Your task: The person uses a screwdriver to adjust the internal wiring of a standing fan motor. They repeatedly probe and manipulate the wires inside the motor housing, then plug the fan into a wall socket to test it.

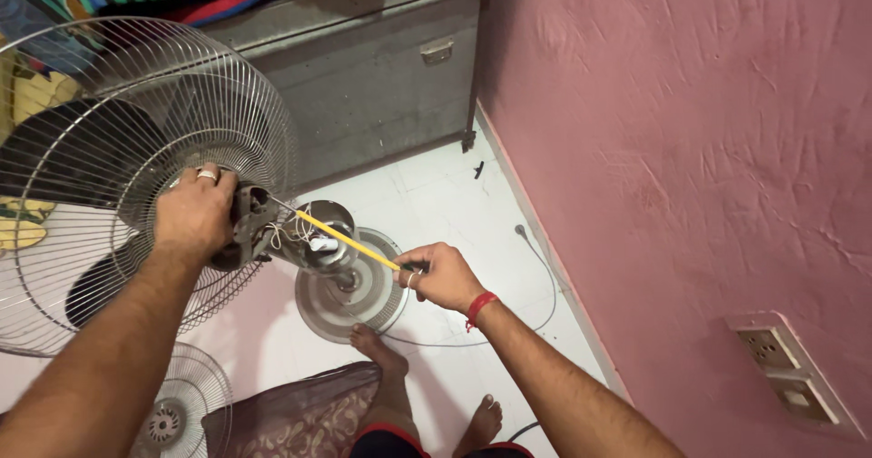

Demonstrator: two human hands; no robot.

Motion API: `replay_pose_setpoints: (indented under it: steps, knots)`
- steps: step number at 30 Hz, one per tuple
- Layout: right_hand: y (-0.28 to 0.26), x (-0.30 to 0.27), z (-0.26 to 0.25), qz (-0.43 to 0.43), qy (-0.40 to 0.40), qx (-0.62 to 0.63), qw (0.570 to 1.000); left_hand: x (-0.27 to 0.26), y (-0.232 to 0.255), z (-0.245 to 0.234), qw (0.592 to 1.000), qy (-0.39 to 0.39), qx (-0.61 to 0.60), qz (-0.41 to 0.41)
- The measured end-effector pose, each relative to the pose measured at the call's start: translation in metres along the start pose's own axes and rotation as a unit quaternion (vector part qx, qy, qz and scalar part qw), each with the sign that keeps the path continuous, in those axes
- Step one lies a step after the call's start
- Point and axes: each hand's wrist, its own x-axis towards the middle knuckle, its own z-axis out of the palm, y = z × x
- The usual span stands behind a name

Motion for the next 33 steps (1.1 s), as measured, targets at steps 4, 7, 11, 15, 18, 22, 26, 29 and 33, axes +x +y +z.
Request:
replay_pose_setpoints:
  steps: [4,7,11,15,18,22,26,29,33]
  knots:
    - [0.001,0.002,0.002,-0.006,0.0,0.004,1.0,0.001,-0.001,-0.008,1.0,-0.026,0.011,0.004]
    - [0.002,0.002,0.001,-0.006,-0.001,0.003,1.0,0.005,0.001,-0.014,0.998,-0.06,0.025,0.014]
    - [0.002,0.001,0.001,0.004,0.002,0.001,1.0,0.007,0.001,-0.019,0.997,-0.07,0.016,0.008]
    - [0.004,0.001,-0.001,-0.005,0.001,0.001,1.0,0.014,-0.001,-0.023,0.995,-0.083,-0.043,-0.041]
    - [0.006,0.001,-0.002,0.0,0.004,-0.004,1.0,0.019,-0.012,-0.023,0.987,-0.123,-0.083,-0.061]
    - [0.005,0.003,-0.003,-0.01,0.004,-0.005,1.0,0.024,-0.025,-0.019,0.984,-0.151,-0.08,-0.046]
    - [0.004,0.002,-0.002,-0.009,0.005,-0.017,1.0,0.025,-0.029,-0.02,0.985,-0.158,-0.07,-0.027]
    - [0.002,0.001,-0.001,-0.009,0.002,-0.02,1.0,0.019,-0.024,-0.023,0.981,-0.19,-0.032,-0.024]
    - [0.0,0.001,0.002,-0.01,0.0,-0.018,1.0,0.003,-0.016,-0.02,0.995,-0.082,-0.047,-0.009]
